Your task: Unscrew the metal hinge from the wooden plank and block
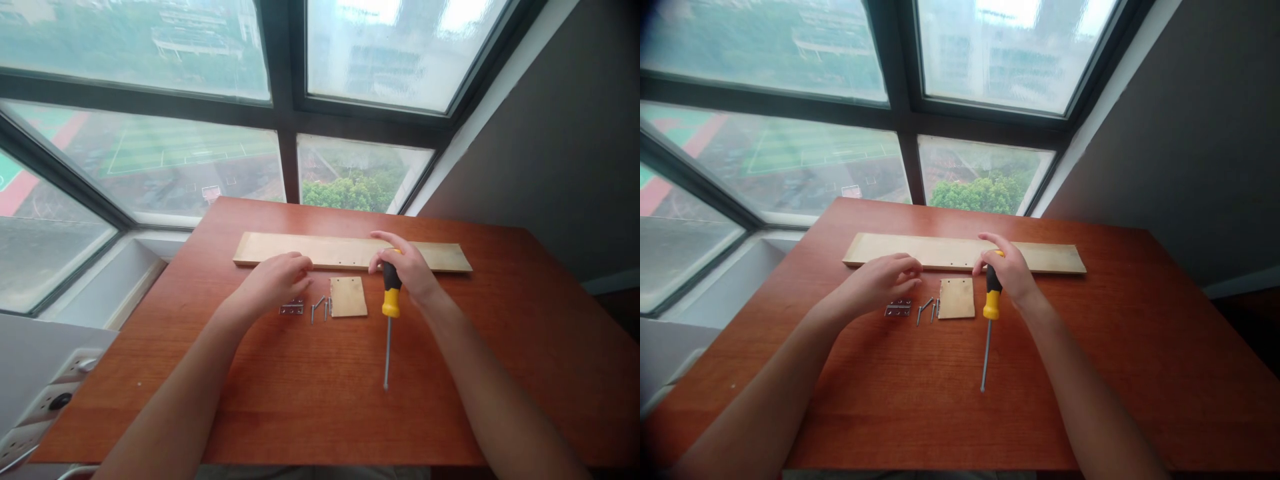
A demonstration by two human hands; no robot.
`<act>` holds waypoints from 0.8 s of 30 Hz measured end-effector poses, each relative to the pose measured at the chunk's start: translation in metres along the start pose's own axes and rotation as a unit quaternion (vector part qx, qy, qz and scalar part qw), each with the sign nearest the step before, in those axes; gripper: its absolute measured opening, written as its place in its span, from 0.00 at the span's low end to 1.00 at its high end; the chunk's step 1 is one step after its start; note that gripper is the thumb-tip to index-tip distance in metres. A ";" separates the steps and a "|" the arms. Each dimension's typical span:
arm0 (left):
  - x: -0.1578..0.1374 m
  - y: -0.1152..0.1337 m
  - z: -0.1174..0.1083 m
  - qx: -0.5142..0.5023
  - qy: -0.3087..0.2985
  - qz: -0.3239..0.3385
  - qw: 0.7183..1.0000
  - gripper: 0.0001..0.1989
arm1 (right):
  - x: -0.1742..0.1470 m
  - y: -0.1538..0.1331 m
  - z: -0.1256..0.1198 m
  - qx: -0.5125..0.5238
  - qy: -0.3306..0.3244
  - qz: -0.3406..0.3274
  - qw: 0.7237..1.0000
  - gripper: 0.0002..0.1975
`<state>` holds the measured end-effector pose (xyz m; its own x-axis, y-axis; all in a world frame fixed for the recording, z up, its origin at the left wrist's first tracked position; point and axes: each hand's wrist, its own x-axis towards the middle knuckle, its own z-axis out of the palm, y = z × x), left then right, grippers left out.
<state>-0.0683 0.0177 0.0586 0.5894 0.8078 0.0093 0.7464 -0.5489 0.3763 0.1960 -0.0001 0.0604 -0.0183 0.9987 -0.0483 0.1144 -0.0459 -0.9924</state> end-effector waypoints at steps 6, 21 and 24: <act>0.005 -0.006 0.005 -0.040 0.059 0.013 0.997 0.08 | 0.017 0.029 -0.015 0.042 0.010 0.084 0.995 0.13; 0.030 -0.017 0.045 0.128 0.120 -0.018 0.984 0.26 | 0.014 0.031 -0.020 0.157 -0.153 0.171 0.961 0.26; 0.033 -0.018 0.047 0.142 0.104 -0.017 0.984 0.26 | 0.008 0.030 -0.012 0.158 -0.164 0.146 0.963 0.19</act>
<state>-0.0480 0.0437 0.0083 0.5088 0.8370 0.2012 0.8383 -0.5349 0.1055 0.2114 0.0065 0.0314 -0.3504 0.8827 -0.3132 -0.1436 -0.3811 -0.9133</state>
